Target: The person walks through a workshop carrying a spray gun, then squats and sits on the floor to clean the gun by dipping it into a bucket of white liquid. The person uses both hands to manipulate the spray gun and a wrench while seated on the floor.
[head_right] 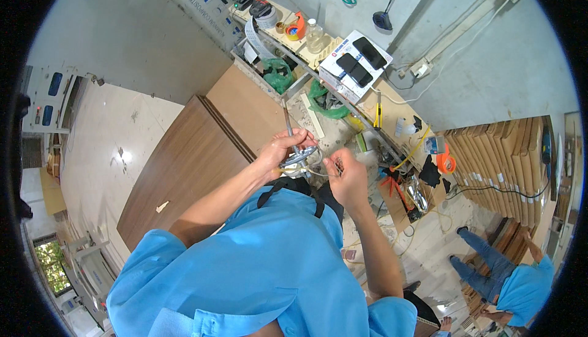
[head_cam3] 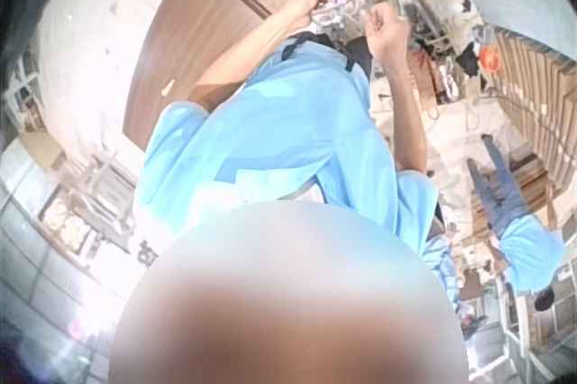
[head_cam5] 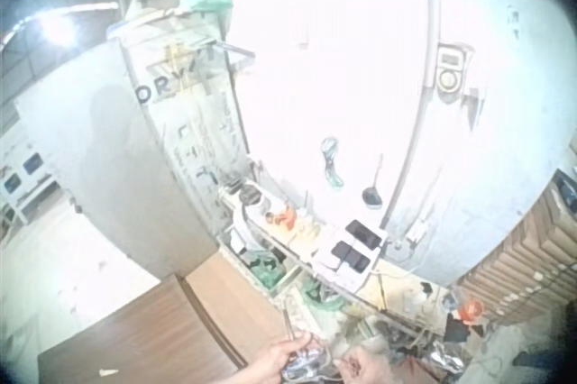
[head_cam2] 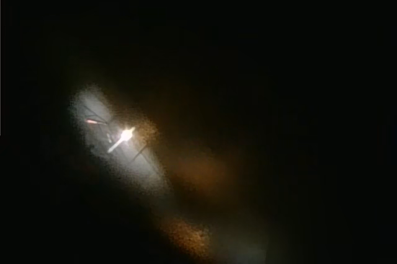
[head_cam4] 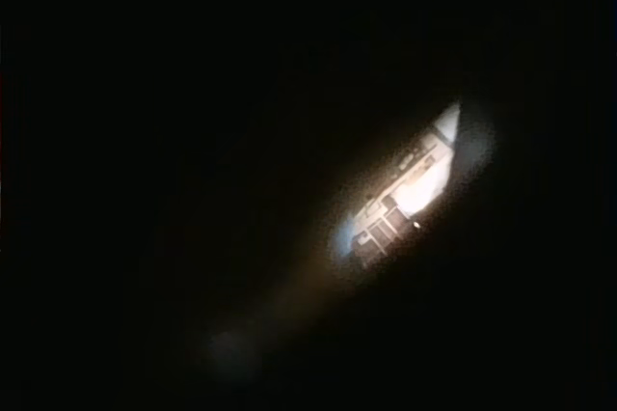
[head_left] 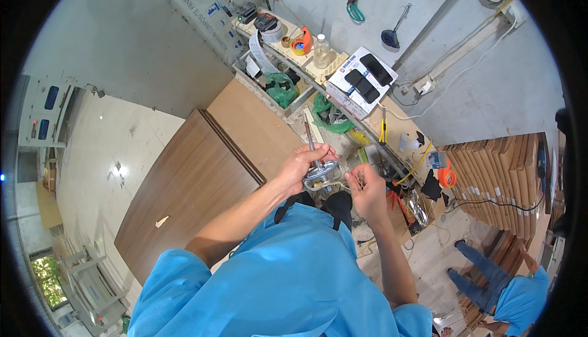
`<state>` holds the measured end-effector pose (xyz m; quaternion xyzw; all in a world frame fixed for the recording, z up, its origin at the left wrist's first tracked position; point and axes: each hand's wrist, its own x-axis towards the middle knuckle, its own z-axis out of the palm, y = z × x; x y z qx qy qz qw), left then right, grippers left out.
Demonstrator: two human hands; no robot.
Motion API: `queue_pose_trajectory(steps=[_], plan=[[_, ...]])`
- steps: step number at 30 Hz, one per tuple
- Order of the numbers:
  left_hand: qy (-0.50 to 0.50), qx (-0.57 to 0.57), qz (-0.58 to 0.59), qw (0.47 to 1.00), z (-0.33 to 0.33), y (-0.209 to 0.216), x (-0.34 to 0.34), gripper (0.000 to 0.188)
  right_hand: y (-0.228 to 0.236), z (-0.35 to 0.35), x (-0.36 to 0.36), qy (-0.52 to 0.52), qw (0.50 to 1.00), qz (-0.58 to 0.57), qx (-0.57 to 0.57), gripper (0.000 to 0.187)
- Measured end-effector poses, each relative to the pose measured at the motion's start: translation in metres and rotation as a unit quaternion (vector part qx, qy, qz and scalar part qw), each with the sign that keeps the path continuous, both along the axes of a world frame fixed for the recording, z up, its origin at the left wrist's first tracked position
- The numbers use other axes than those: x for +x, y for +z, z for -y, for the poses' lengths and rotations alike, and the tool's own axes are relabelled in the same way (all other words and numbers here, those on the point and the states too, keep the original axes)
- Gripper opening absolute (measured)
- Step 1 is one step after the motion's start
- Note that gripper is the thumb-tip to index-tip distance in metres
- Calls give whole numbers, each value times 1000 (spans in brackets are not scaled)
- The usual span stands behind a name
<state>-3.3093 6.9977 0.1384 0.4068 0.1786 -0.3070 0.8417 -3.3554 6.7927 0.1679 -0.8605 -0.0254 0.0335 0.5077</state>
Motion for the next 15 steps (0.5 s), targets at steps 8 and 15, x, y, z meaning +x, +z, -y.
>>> queue_pose_trajectory(steps=[8, 15], plan=[[-54, -21, -72, 996, -3, -7, -11, 26, 5, 19, -9, 79, 997, 13, 1, 16], [-42, -38, 17, 998, -6, -9, 14, 33, 11, 15, -7, -32, 972, -173, 156, 13]])
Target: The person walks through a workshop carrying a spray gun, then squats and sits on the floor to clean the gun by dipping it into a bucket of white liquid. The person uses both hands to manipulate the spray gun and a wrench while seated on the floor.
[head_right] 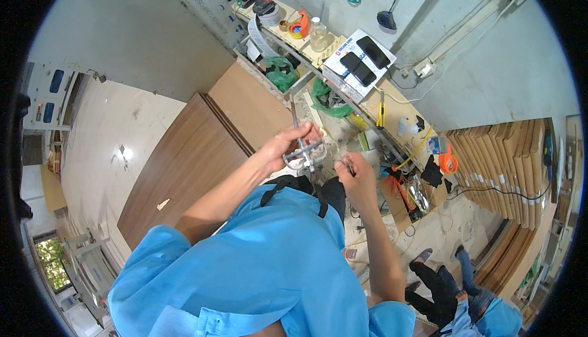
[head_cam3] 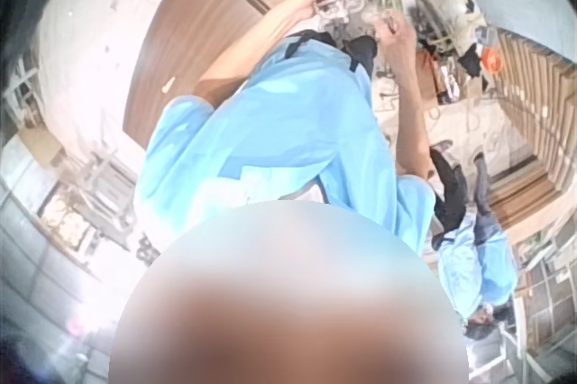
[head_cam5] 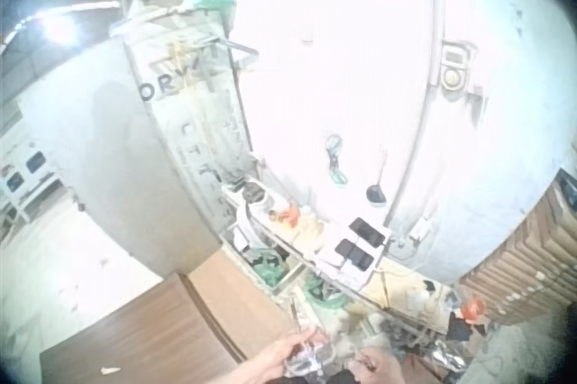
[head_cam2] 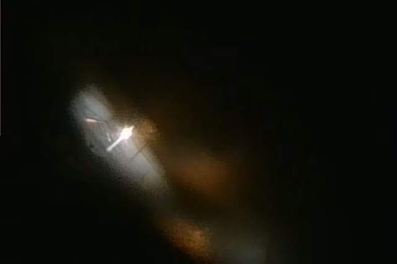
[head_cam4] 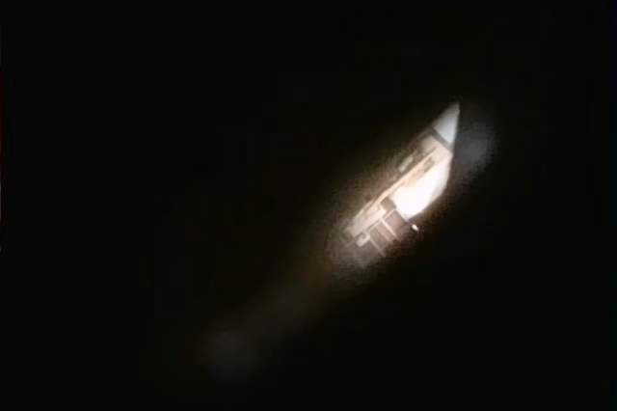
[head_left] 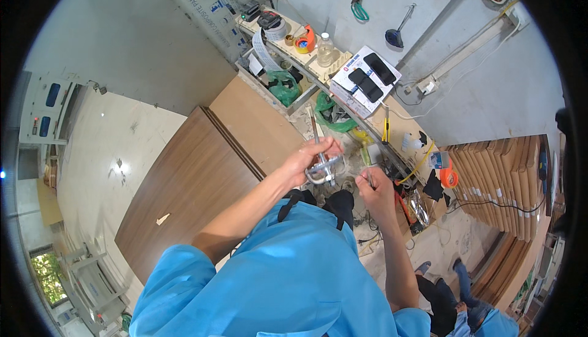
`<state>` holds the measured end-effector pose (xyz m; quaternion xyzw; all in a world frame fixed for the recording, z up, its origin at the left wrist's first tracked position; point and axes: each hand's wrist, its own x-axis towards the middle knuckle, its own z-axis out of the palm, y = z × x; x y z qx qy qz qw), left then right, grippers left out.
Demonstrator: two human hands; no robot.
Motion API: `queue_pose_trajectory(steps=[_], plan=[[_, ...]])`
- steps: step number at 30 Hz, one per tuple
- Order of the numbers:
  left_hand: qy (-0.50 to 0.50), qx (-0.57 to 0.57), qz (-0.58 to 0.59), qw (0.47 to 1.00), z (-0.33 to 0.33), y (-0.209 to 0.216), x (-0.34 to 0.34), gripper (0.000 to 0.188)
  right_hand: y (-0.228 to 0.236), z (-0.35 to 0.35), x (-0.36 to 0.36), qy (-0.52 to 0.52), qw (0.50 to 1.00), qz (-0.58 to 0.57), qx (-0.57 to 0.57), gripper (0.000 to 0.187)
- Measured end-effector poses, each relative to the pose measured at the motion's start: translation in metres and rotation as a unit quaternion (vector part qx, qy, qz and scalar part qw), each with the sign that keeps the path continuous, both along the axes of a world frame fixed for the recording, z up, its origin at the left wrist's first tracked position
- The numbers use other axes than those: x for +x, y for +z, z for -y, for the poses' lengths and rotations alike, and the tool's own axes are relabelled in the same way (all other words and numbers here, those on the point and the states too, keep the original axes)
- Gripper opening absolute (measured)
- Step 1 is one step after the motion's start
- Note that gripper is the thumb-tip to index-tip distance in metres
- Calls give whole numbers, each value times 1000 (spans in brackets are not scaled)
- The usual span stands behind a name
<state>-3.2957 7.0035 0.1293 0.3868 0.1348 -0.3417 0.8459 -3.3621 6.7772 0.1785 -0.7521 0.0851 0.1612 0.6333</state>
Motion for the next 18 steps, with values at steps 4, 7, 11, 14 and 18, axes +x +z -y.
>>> queue_pose_trajectory(steps=[4, 7, 11, 14, 18], plan=[[105, -143, -106, 978, -21, -7, 21, 37, 18, 8, -8, -10, 998, -33, 53, 12], [149, -181, -139, 962, -29, -2, 27, 39, 29, 10, -17, 1, 997, -44, 65, 13], [155, -194, -138, 959, -26, 9, 26, 42, 32, 7, -22, 25, 999, -30, 22, 14], [148, -213, -120, 958, -20, 10, 24, 44, 32, 5, -22, 17, 999, -32, 35, 14], [145, -213, -102, 961, -15, 6, 24, 45, 33, 5, -21, 12, 999, -31, 32, 15]])
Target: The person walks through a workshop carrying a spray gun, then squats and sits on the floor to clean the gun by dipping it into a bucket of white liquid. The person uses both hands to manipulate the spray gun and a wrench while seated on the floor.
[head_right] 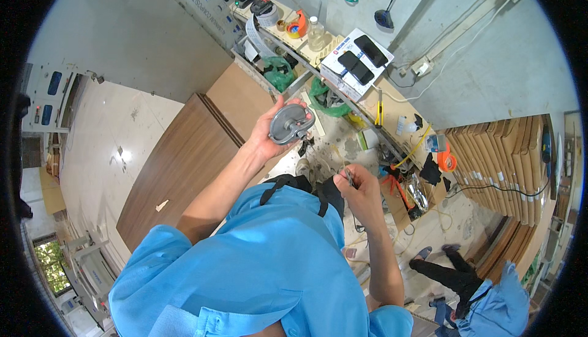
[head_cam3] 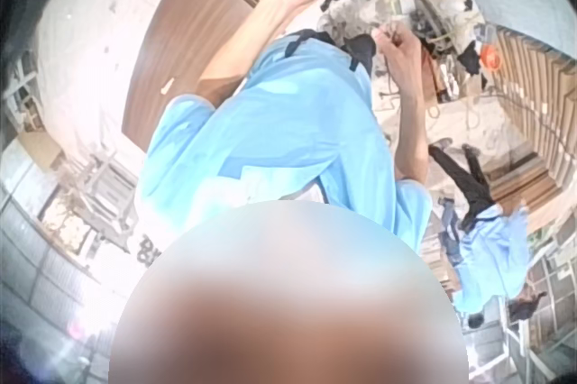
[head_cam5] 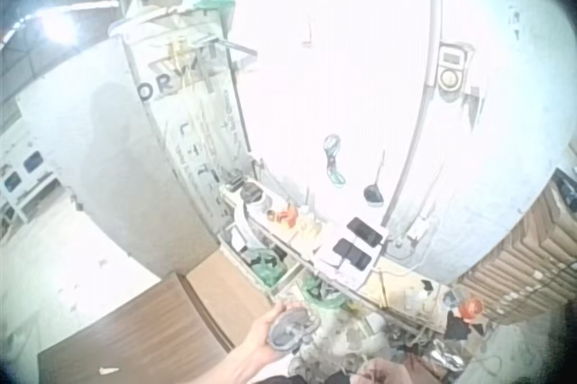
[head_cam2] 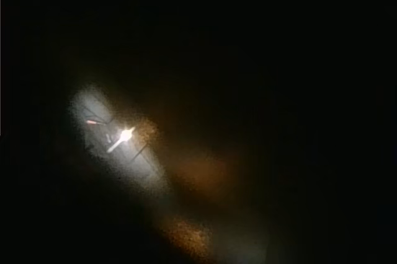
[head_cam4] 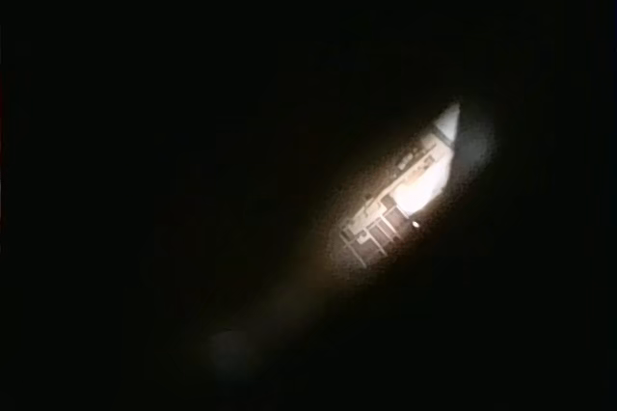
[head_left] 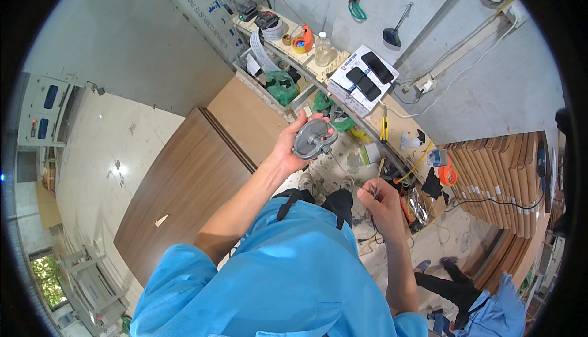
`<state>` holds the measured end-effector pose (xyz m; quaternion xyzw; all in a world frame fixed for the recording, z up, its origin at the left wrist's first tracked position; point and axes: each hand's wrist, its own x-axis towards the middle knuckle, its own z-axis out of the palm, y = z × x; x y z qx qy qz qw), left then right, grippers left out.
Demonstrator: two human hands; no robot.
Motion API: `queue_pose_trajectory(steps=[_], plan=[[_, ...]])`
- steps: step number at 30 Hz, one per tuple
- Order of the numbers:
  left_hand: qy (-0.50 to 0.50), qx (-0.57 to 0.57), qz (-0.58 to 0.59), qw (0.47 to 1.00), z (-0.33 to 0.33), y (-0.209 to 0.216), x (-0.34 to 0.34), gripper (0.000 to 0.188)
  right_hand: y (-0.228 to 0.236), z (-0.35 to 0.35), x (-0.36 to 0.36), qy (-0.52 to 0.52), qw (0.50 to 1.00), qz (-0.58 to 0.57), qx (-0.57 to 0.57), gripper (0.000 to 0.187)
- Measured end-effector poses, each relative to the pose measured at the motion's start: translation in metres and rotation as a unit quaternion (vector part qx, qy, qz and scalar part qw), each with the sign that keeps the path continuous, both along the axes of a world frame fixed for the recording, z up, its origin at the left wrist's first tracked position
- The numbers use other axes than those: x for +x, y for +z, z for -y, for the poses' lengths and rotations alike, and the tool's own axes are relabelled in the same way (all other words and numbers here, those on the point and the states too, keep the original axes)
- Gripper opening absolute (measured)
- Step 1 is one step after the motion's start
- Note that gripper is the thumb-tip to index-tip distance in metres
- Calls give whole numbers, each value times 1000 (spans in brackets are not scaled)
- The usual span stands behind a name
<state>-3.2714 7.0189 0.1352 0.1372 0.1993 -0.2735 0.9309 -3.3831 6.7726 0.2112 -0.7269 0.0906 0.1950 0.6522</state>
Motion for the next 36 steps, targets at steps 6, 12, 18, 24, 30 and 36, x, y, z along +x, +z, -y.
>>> queue_pose_trajectory(steps=[6, 12, 18, 24, 30, 36], plan=[[-6, -4, 12, 1000, 1, -3, -2, 47, -4, 0, 1, 9, 1000, -6, 1, 15], [-58, 127, 105, 985, 7, 8, -7, 47, -10, 2, 7, 41, 999, -26, -14, 17], [-79, 194, 136, 968, 12, 28, -8, 50, -22, 3, 10, 17, 985, -108, 132, 15], [-61, 179, 136, 972, 14, 39, -9, 49, -23, 1, 6, 4, 962, -148, 231, 17], [-51, 149, 199, 967, 26, 41, -14, 50, -18, -2, 4, -12, 926, -213, 311, 13], [-55, 149, 257, 953, 30, 47, -13, 51, -16, -3, 4, -17, 918, -219, 331, 12]])
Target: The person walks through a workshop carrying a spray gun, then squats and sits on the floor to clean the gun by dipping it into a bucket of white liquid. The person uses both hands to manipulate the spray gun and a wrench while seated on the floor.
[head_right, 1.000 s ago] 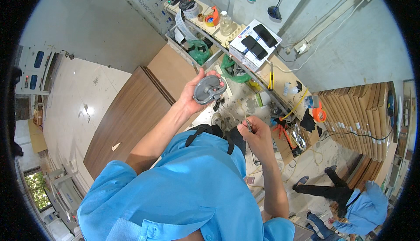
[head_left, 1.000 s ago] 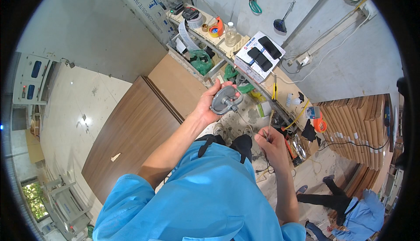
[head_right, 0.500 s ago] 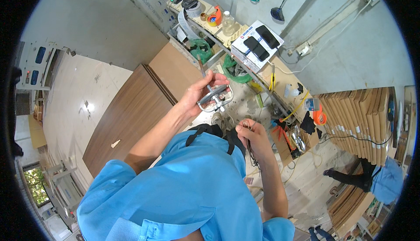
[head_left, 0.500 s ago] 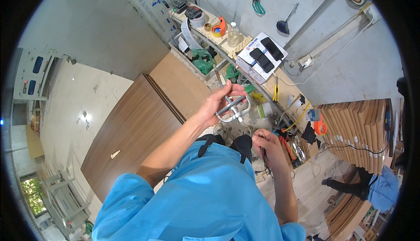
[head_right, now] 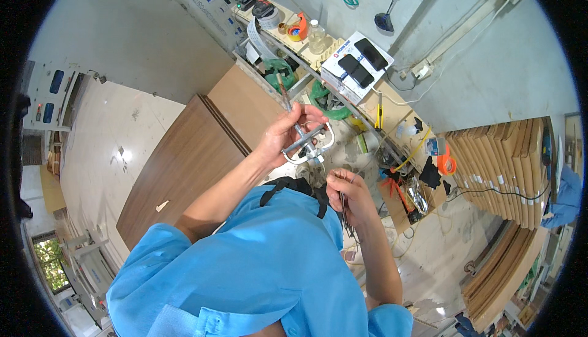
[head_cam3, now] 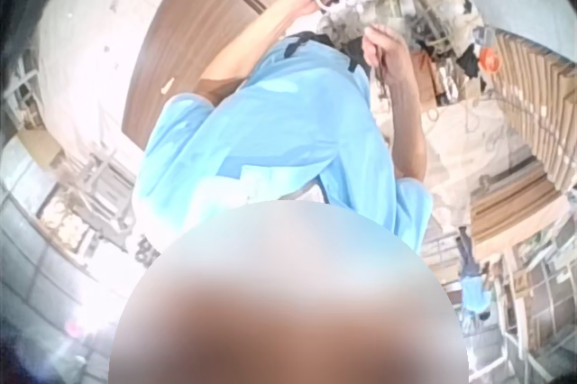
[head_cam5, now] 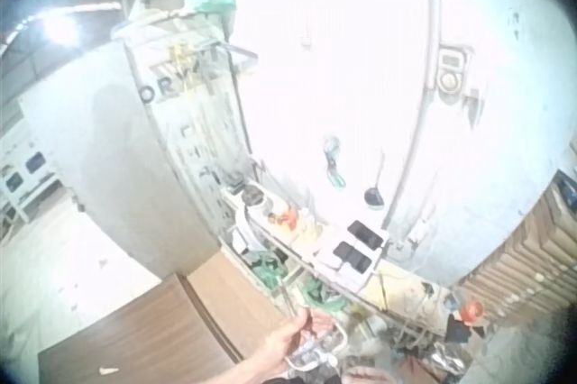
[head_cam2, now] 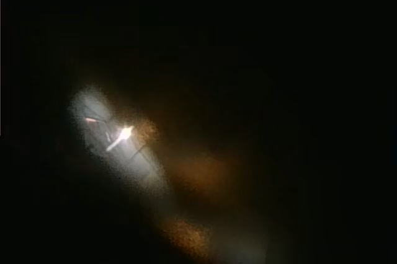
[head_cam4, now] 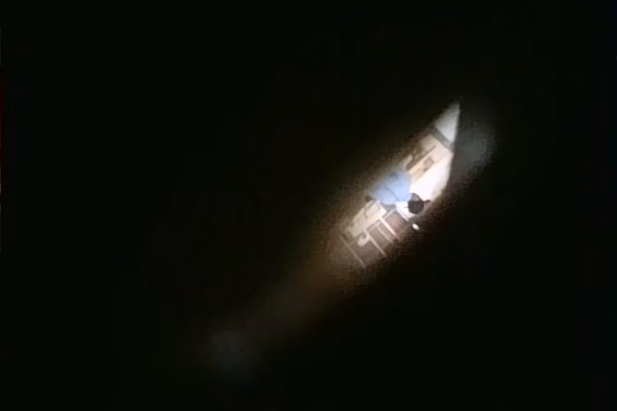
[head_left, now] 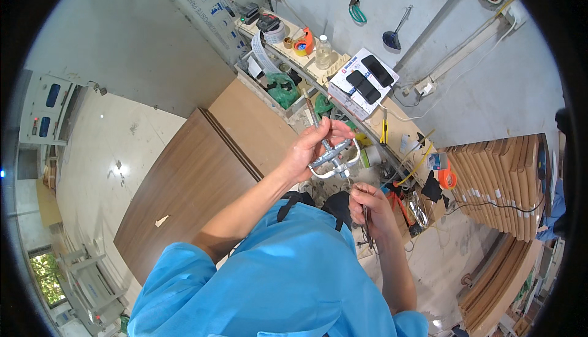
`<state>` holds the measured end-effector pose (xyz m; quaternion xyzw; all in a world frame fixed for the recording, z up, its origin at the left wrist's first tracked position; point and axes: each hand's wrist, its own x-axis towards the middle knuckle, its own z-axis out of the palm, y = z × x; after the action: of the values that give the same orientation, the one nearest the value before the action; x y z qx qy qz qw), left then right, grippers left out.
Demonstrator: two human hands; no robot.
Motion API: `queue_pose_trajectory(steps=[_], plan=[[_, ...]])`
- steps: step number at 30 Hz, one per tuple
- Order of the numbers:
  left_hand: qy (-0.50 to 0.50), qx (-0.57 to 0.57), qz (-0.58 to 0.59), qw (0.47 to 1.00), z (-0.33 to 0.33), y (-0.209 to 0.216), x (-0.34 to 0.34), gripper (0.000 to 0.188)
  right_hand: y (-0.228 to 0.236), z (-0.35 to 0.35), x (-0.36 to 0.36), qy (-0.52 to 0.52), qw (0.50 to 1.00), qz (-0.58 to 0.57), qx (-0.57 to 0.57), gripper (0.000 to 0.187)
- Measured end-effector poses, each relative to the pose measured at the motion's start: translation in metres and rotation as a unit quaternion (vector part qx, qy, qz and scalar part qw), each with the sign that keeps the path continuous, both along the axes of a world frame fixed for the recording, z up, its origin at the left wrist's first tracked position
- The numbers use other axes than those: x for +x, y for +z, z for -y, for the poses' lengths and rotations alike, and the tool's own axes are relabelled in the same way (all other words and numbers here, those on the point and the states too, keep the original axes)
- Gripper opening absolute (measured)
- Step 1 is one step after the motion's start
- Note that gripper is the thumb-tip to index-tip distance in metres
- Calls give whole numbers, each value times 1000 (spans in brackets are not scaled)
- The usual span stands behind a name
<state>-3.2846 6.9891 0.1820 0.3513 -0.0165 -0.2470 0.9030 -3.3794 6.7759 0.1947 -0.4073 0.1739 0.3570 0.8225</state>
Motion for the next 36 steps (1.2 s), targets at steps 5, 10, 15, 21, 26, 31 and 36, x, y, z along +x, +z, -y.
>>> queue_pose_trajectory(steps=[5, 10, 15, 21, 26, 31, 36], plan=[[-29, 52, 61, 996, 5, 8, -7, 51, 2, -2, -2, -5, 999, -1, 34, 12], [-10, -1, 31, 999, 7, 10, -14, 47, 10, -9, -3, -9, 999, 38, -2, 14], [-1, -24, 35, 999, -4, 6, -5, 44, 20, -10, -7, 27, 994, 76, -73, 19], [23, -15, 74, 997, 4, 7, -11, 38, 15, -7, -16, 24, 991, 87, -104, 23], [29, 17, 70, 997, 9, 10, -18, 35, 22, -4, -19, 57, 970, 141, -191, 26], [21, -5, 54, 998, 11, 9, -19, 29, 26, 0, -17, 57, 971, 138, -187, 26], [36, 10, 28, 999, 9, 6, -23, 25, 22, -1, -17, 60, 963, 155, -211, 25]])
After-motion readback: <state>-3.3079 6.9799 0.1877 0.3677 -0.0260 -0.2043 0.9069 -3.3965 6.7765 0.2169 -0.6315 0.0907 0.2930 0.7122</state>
